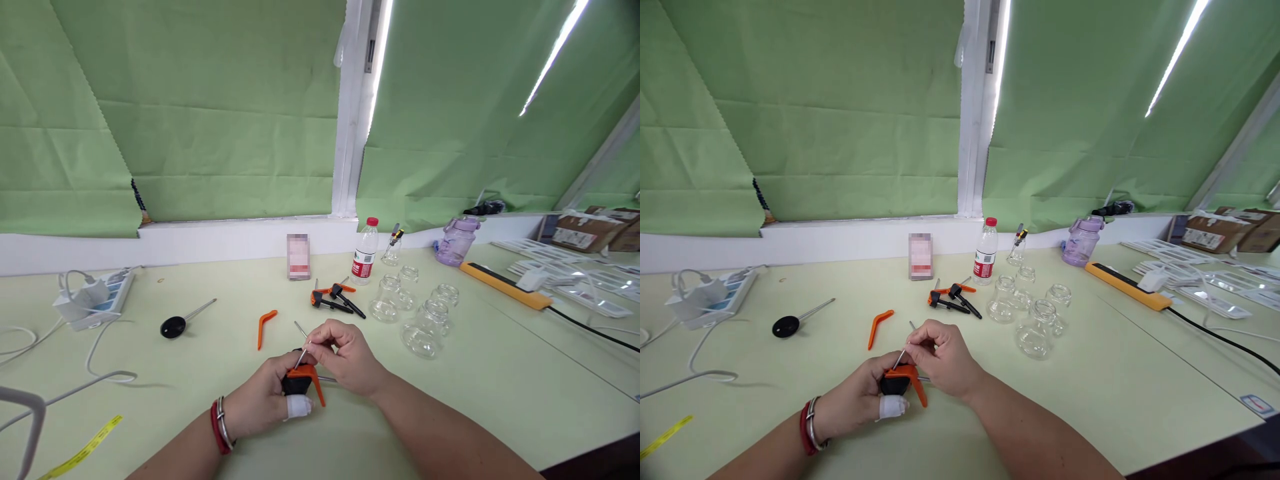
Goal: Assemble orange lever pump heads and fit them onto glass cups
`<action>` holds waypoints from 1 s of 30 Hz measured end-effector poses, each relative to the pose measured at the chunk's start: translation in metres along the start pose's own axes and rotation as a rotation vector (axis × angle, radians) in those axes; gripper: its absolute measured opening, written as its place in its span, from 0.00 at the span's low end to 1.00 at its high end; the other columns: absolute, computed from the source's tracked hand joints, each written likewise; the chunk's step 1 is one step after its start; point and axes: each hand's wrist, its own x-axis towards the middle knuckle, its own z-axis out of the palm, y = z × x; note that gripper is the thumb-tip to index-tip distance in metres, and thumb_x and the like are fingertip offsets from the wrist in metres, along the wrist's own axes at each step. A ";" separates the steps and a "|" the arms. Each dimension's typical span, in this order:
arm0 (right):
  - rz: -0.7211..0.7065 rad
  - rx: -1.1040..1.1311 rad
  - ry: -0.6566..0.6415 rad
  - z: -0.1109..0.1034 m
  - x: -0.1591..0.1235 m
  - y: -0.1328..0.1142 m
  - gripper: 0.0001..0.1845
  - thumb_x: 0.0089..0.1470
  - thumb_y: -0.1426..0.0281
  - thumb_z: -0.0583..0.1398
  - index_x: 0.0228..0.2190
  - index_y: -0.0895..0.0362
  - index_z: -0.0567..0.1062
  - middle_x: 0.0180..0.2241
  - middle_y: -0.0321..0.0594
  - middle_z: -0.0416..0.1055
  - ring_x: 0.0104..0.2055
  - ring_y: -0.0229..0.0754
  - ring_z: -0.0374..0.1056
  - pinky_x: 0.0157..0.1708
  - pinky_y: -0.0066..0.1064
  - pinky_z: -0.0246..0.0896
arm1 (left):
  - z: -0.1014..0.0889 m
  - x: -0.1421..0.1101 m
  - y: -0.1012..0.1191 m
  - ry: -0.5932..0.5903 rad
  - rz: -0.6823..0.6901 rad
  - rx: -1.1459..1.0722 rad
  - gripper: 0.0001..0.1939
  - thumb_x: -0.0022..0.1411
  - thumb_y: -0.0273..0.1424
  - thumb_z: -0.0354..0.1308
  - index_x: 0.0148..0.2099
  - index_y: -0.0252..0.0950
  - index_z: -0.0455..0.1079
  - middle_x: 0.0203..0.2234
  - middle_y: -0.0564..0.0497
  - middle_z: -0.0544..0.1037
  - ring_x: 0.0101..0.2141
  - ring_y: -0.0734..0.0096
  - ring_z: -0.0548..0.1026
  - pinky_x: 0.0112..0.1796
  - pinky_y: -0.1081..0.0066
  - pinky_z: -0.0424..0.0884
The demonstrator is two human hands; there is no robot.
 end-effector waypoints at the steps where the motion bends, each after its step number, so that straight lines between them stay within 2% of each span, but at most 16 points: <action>1: 0.001 -0.006 0.014 0.001 0.000 0.001 0.04 0.50 0.73 0.61 0.27 0.57 0.69 0.28 0.38 0.72 0.28 0.38 0.70 0.31 0.32 0.67 | 0.000 0.000 0.000 0.003 -0.004 0.001 0.16 0.53 0.27 0.61 0.45 0.36 0.66 0.30 0.55 0.63 0.30 0.74 0.59 0.32 0.73 0.59; 7: -0.014 0.031 0.018 0.002 0.000 -0.002 0.05 0.49 0.73 0.61 0.25 0.57 0.69 0.27 0.37 0.72 0.27 0.37 0.69 0.30 0.31 0.67 | -0.001 0.000 0.001 -0.008 0.020 -0.040 0.11 0.51 0.26 0.61 0.38 0.36 0.66 0.26 0.58 0.58 0.28 0.76 0.55 0.29 0.75 0.55; 16: 0.093 0.085 0.050 0.002 0.002 0.000 0.07 0.47 0.70 0.63 0.25 0.57 0.68 0.25 0.35 0.72 0.27 0.37 0.70 0.31 0.32 0.66 | -0.004 -0.001 -0.002 0.046 -0.015 -0.032 0.21 0.48 0.27 0.65 0.45 0.36 0.67 0.26 0.58 0.60 0.27 0.77 0.56 0.29 0.75 0.57; 23: 0.115 -0.028 0.052 0.006 -0.001 0.000 0.06 0.46 0.70 0.64 0.24 0.57 0.71 0.25 0.37 0.73 0.27 0.36 0.67 0.28 0.28 0.63 | -0.004 0.001 -0.002 0.068 0.008 -0.044 0.20 0.48 0.30 0.65 0.45 0.36 0.68 0.30 0.55 0.66 0.31 0.73 0.61 0.34 0.73 0.61; 30: 0.106 -0.041 0.036 0.006 0.000 0.000 0.05 0.45 0.69 0.64 0.24 0.57 0.73 0.25 0.37 0.73 0.27 0.36 0.67 0.29 0.29 0.64 | -0.004 0.000 -0.002 0.065 -0.009 -0.058 0.21 0.48 0.31 0.65 0.47 0.37 0.68 0.29 0.56 0.66 0.29 0.74 0.60 0.33 0.74 0.61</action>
